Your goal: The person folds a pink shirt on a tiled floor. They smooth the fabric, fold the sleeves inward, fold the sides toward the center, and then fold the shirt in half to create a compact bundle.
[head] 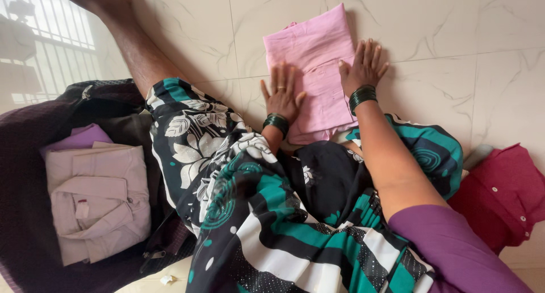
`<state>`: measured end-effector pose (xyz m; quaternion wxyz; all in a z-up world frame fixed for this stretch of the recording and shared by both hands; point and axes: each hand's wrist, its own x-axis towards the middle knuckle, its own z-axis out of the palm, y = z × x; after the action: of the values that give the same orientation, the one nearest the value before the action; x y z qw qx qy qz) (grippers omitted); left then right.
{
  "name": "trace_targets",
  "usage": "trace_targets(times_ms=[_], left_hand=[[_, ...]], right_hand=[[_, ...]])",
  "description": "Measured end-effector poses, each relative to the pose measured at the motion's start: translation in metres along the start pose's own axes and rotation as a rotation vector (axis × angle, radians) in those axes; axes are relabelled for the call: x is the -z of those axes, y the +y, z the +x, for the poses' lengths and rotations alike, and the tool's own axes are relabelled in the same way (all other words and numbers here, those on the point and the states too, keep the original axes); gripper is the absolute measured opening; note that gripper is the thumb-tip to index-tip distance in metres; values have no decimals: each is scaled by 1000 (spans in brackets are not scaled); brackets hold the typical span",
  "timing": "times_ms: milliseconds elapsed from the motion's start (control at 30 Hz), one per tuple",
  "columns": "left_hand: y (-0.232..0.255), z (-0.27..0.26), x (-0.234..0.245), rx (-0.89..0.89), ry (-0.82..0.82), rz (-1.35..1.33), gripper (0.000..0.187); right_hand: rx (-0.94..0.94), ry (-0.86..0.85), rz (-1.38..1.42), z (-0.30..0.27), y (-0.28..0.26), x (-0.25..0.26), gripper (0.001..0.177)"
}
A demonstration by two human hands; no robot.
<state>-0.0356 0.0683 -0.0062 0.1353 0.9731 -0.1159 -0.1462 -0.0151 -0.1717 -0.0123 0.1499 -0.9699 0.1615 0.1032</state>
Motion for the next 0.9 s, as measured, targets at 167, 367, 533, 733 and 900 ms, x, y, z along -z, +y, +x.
trace_targets(times_ms=[167,367,533,733,900], left_hand=[[-13,-1,-10,77,131,29,78],[-13,5,-32,-55,77,178,76],[-10,1,-17,-44,7,8,78],[-6,0,-5,-20,-47,33,78],[-10,-6,-3,57,69,15,81]], right_hand=[[254,50,1,-8,-28,-25,84],[494,-125,-95,-36,-56,-57,78],[378,-48,-70,4,-13,-41,76],[16,-57,-13,10,12,-6,81],[3,35,84,3,-3,2,86]])
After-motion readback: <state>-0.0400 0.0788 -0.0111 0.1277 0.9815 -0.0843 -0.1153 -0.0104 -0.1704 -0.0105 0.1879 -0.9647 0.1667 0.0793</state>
